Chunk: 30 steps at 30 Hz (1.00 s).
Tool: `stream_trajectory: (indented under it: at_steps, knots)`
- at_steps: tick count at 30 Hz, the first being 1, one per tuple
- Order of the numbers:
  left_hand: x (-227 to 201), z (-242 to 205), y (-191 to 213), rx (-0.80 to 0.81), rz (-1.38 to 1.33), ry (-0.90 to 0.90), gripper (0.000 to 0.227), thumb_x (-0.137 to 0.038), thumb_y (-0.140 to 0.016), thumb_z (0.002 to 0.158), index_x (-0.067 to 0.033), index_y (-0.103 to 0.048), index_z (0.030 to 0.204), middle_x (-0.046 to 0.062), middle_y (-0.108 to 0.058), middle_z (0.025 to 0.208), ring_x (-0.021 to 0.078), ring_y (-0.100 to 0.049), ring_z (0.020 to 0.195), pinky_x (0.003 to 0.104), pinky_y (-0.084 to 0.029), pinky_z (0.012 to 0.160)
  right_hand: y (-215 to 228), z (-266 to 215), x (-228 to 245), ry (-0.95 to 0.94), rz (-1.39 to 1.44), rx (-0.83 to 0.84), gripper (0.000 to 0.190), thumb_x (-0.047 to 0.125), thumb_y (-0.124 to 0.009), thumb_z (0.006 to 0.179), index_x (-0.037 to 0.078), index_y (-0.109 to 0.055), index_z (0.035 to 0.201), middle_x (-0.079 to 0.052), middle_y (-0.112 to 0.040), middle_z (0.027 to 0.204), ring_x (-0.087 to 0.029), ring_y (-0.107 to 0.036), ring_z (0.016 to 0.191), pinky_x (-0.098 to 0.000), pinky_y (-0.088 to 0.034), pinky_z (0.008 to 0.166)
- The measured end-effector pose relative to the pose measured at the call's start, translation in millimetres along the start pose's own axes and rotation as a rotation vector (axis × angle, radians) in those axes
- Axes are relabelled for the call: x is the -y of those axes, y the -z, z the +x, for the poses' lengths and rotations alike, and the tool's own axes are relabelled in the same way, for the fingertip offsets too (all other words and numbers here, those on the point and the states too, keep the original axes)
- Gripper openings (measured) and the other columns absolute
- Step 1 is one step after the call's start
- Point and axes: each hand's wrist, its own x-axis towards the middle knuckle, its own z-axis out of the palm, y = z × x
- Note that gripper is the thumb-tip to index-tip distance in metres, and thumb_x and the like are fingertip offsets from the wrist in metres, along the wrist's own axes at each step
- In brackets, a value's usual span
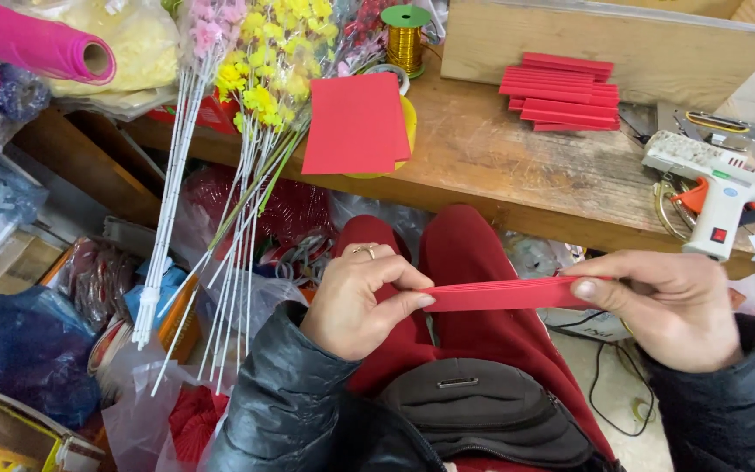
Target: Folding small red paper sheets to create decorative items.
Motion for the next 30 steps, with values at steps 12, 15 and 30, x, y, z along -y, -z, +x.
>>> stream_trajectory:
  at_steps: [12, 15, 30]
  knots:
    - [-2.0, 5.7, -48.3, -0.045, -0.005, -0.133, 0.024, -0.033, -0.076, 0.093, -0.0133, -0.072, 0.079, 0.005, -0.063, 0.067, 0.026, -0.06, 0.065, 0.039, -0.045, 0.069, -40.8, 15.1, 23.2, 0.117, -0.166, 0.239, 0.035, 0.03, -0.065, 0.095, 0.014, -0.081, 0.121, -0.002, -0.086, 0.117, -0.008, -0.079, 0.1, -0.0245, -0.059, 0.089]
    - [9.4, 11.1, -47.2, -0.375, -0.52, 0.438, 0.007, -0.017, -0.084, 0.086, -0.0113, -0.081, 0.089, 0.001, -0.082, 0.085, 0.0068, -0.071, 0.078, 0.027, -0.061, 0.078, -22.9, 28.4, 16.1, -0.027, 0.173, 0.209, 0.053, 0.022, -0.052, 0.099, 0.001, -0.055, 0.148, -0.019, -0.076, 0.133, -0.028, -0.079, 0.109, -0.0364, -0.06, 0.094]
    - [7.2, 18.9, -84.1, -0.586, -1.308, 0.731, 0.031, 0.01, -0.087, 0.075, 0.0044, -0.074, 0.102, 0.029, -0.078, 0.088, 0.048, -0.078, 0.079, 0.063, -0.068, 0.072, -82.9, 16.5, -28.2, -0.175, 0.62, -0.146, 0.013, -0.011, -0.082, 0.078, -0.012, -0.072, 0.087, -0.025, -0.065, 0.057, -0.025, -0.062, 0.041, -0.0388, -0.059, 0.036]
